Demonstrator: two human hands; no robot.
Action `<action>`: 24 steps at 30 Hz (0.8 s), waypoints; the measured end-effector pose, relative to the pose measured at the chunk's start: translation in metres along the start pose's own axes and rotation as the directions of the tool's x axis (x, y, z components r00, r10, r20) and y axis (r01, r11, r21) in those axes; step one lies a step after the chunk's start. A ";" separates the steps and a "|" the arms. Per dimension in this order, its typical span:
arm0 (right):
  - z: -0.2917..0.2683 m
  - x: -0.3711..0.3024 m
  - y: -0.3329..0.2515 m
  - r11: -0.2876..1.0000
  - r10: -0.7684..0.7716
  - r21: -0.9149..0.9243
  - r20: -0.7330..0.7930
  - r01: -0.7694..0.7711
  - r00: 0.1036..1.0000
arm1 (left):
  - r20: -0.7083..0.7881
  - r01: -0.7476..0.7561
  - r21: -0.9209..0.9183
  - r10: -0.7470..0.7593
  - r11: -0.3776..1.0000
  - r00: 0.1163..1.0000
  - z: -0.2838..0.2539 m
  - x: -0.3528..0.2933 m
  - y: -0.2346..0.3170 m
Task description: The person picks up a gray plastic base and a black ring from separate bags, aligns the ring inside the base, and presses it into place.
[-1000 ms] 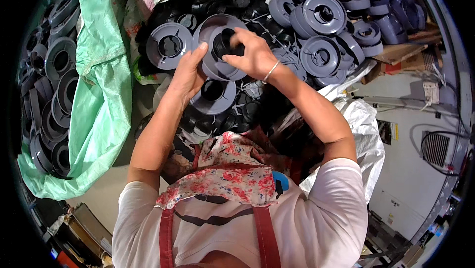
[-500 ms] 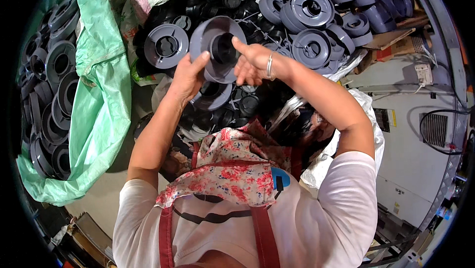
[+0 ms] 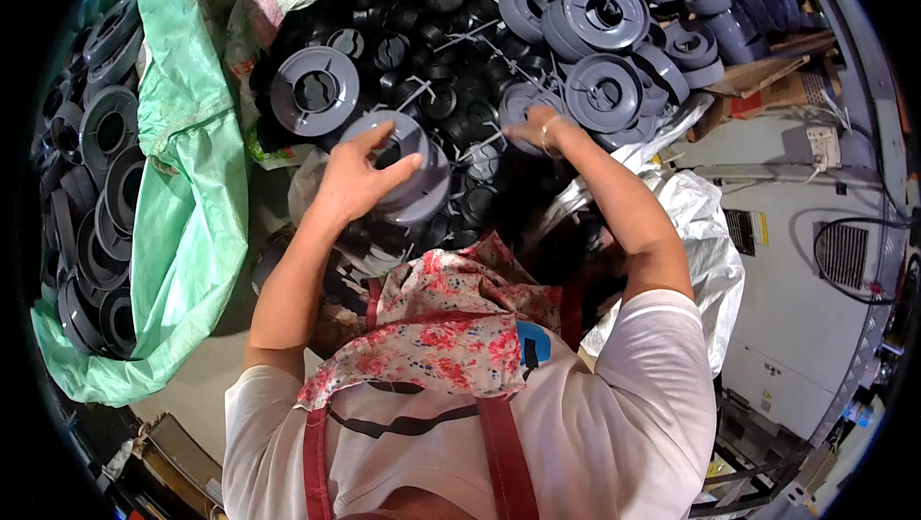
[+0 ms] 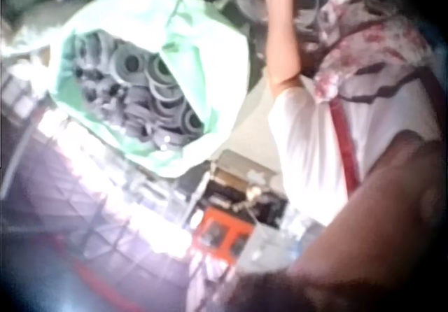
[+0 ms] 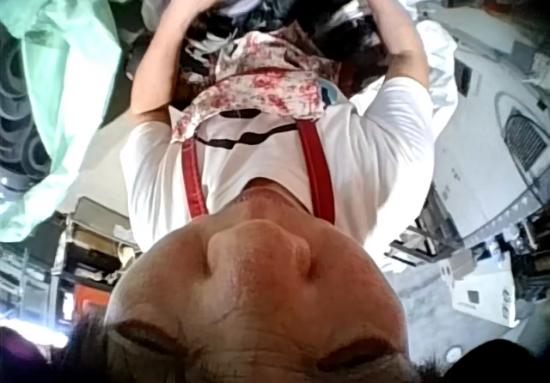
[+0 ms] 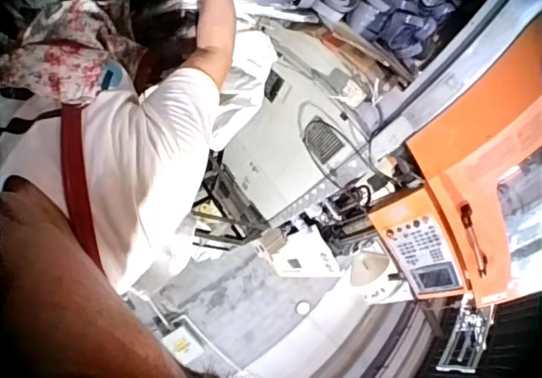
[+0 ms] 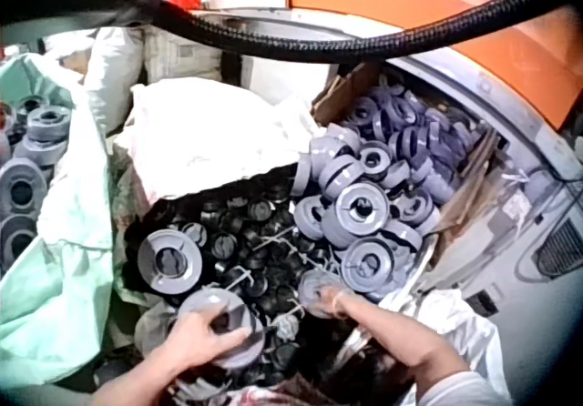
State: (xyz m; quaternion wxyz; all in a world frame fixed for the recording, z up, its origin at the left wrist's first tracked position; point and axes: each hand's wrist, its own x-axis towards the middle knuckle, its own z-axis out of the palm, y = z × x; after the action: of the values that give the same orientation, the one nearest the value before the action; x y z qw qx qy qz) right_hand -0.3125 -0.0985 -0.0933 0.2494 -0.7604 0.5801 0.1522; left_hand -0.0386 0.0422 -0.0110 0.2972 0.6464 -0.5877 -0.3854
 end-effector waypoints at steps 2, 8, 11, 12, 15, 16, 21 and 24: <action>0.009 0.000 0.001 0.995 -0.077 -0.058 -0.009 0.077 0.997 | 0.000 0.020 -0.282 -0.021 0.959 1.000 0.013 0.011 -0.018; -0.009 -0.026 -0.066 0.667 -0.618 -0.042 -0.589 0.744 0.521 | 0.332 0.386 -0.857 -0.208 0.341 0.920 0.032 0.048 -0.017; -0.017 -0.021 -0.090 0.409 -0.748 0.025 -0.563 0.912 0.351 | 0.197 0.246 -0.938 -0.208 0.244 0.958 0.030 0.062 -0.017; -0.009 -0.008 -0.085 0.529 -0.587 0.266 -0.571 0.806 0.574 | 0.086 0.174 -0.779 -0.173 0.602 0.981 0.025 0.062 -0.014; 0.006 0.064 -0.055 0.936 -0.169 0.179 -0.527 0.303 0.833 | -0.139 -0.357 0.185 0.383 0.916 0.913 0.018 0.061 -0.004; 0.011 0.089 -0.033 0.942 -0.254 0.052 -0.532 0.331 0.808 | -0.154 -0.405 0.208 0.439 0.890 0.885 0.018 0.064 -0.003; 0.031 0.129 -0.015 0.832 -0.292 -0.541 -0.235 0.126 0.927 | -0.196 -0.083 -0.388 0.006 0.918 0.981 0.007 0.070 -0.001; 0.002 0.108 -0.035 0.903 -0.301 -0.386 -0.262 0.187 0.917 | -0.201 0.015 -0.617 -0.176 0.787 0.964 0.002 0.069 -0.009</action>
State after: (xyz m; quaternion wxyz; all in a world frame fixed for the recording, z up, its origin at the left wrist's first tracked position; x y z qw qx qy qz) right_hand -0.2487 -0.1770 -0.1438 0.0301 -0.8744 0.4744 0.0974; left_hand -0.0346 -0.0244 -0.0303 0.5406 0.5879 -0.3562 -0.4850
